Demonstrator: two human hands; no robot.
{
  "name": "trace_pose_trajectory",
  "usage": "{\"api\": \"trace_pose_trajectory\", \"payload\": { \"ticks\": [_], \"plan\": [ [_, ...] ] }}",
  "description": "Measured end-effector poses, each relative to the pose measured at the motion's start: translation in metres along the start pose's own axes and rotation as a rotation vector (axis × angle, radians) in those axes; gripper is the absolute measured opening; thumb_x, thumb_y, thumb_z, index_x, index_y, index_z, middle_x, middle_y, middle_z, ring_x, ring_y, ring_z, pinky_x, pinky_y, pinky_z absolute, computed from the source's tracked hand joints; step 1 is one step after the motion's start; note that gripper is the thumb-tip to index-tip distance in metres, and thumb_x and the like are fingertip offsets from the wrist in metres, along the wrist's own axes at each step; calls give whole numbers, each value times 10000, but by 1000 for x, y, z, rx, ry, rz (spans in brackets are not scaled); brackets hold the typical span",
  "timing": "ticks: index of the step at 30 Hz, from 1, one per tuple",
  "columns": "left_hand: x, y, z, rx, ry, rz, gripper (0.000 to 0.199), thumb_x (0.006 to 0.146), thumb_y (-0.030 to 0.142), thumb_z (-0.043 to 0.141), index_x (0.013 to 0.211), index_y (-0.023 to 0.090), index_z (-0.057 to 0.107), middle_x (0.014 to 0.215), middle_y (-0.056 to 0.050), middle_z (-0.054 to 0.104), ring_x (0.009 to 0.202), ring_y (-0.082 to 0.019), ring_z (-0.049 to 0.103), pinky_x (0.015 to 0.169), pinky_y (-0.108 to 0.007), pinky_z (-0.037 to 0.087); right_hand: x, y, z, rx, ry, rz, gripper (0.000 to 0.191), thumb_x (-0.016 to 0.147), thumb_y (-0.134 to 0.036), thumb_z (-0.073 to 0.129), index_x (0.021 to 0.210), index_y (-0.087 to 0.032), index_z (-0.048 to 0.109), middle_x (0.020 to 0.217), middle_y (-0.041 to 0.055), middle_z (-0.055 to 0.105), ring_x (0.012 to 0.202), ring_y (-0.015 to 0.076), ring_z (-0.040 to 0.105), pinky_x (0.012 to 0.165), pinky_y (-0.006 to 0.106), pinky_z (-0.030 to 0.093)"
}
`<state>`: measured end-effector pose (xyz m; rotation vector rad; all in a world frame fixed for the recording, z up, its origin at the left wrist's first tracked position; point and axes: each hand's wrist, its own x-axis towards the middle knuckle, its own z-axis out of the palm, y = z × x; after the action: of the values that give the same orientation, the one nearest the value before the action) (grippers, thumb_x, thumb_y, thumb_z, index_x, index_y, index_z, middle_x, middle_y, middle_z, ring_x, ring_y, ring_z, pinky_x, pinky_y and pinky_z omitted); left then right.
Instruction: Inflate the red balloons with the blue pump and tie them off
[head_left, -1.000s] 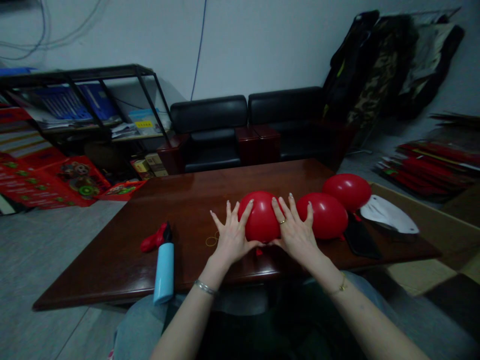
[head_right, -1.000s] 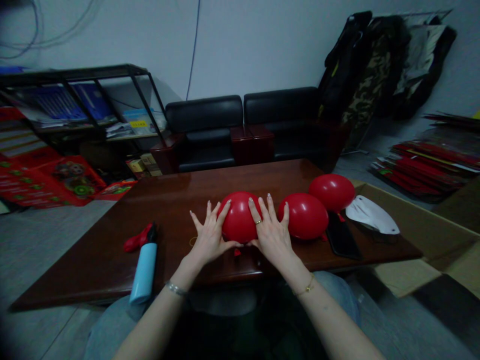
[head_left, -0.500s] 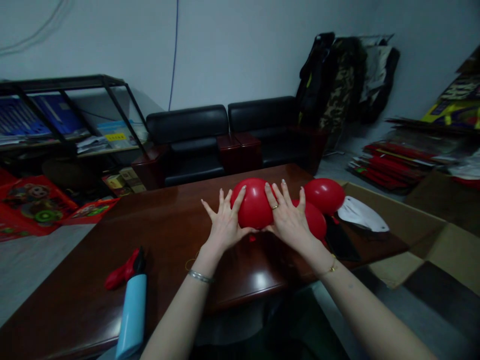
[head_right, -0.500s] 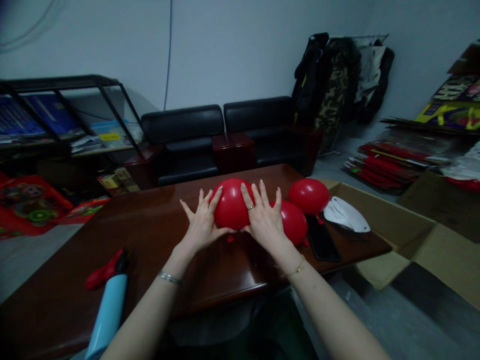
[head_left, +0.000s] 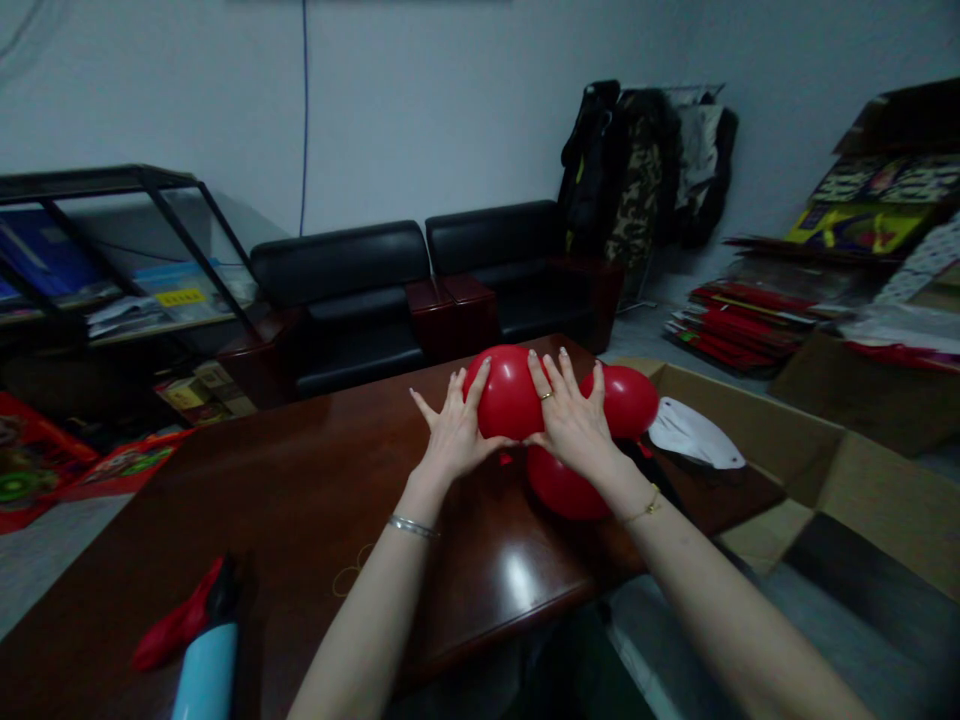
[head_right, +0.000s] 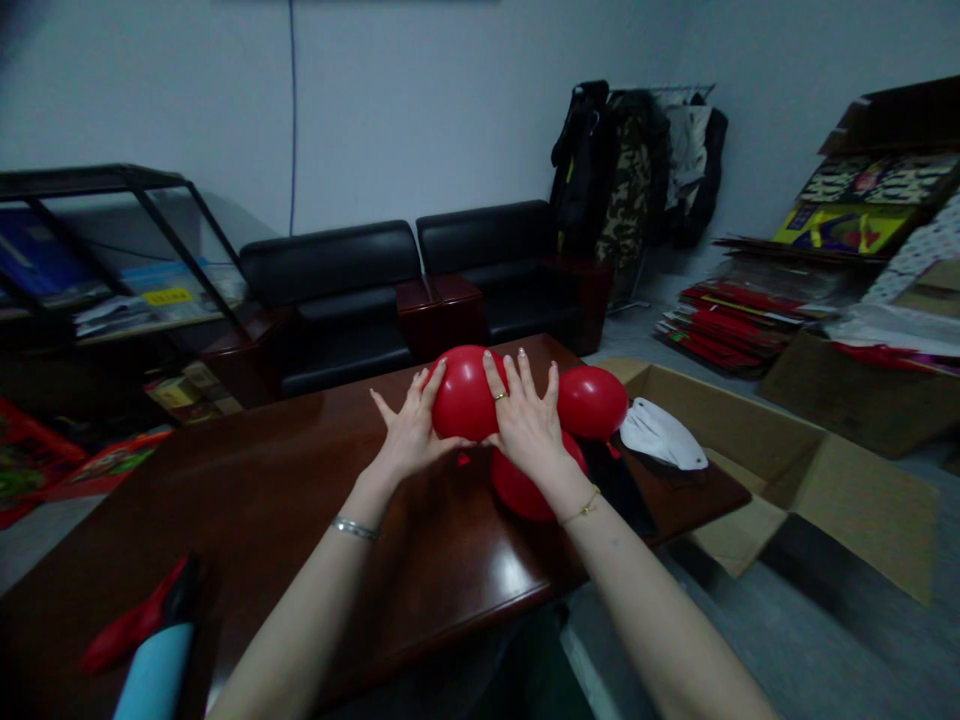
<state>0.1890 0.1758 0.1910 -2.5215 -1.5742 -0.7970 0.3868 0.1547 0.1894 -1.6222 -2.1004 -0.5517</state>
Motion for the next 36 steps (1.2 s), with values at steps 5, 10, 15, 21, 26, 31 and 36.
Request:
{"api": "trace_pose_trajectory", "payload": {
  "ticks": [5,10,15,21,26,31,36],
  "plan": [
    [24,2,11,-13,-39,-6,1216,679,591,769,1557,334,-32,1613,-174,193,1467,-440,193,1027,-793,-142,11,15,7,-4,-21,35,1279,700,-501,784,1537,-162,-121,1603,210,201,1503,379,89,1139,702,8],
    [44,1,26,-35,-50,0,1200,677,588,770,1558,347,-8,1627,-145,163,1471,-450,168,1021,-792,-159,21,28,19,-6,-56,76,1265,702,-481,786,1542,-157,-104,1602,204,210,1505,371,82,1149,686,-1],
    [59,1,42,-50,-73,-4,1198,664,596,777,1559,351,19,1631,-125,167,1477,-454,134,1038,-764,-183,27,40,33,-17,-80,98,1273,709,-502,772,1536,-166,-136,1603,205,204,1508,366,63,1141,693,-18],
    [71,0,64,-113,-93,-9,1213,655,601,784,1554,362,6,1629,-127,177,1481,-443,137,1010,-768,-211,32,55,46,-34,-105,100,1299,695,-511,783,1532,-175,-152,1599,198,227,1507,364,77,1150,681,-20],
    [75,1,82,-191,-123,-44,1236,663,590,786,1548,362,-47,1624,-154,185,1489,-419,133,1020,-766,-191,35,64,57,-26,-158,120,1316,677,-514,800,1536,-172,-137,1587,211,255,1503,366,107,1147,683,-28],
    [76,1,96,-248,-146,-66,1224,678,595,776,1547,359,-54,1618,-163,204,1489,-399,160,1030,-746,-206,38,69,66,-37,-194,123,1322,656,-516,812,1543,-166,-105,1582,212,269,1502,373,102,1137,692,-60],
    [75,-1,107,-275,-176,-91,1226,677,614,766,1547,352,-58,1611,-176,217,1487,-404,164,1034,-758,-181,38,71,73,-53,-244,127,1300,669,-526,791,1543,-147,-94,1578,223,270,1502,382,85,1129,693,-89]
  ]
}}
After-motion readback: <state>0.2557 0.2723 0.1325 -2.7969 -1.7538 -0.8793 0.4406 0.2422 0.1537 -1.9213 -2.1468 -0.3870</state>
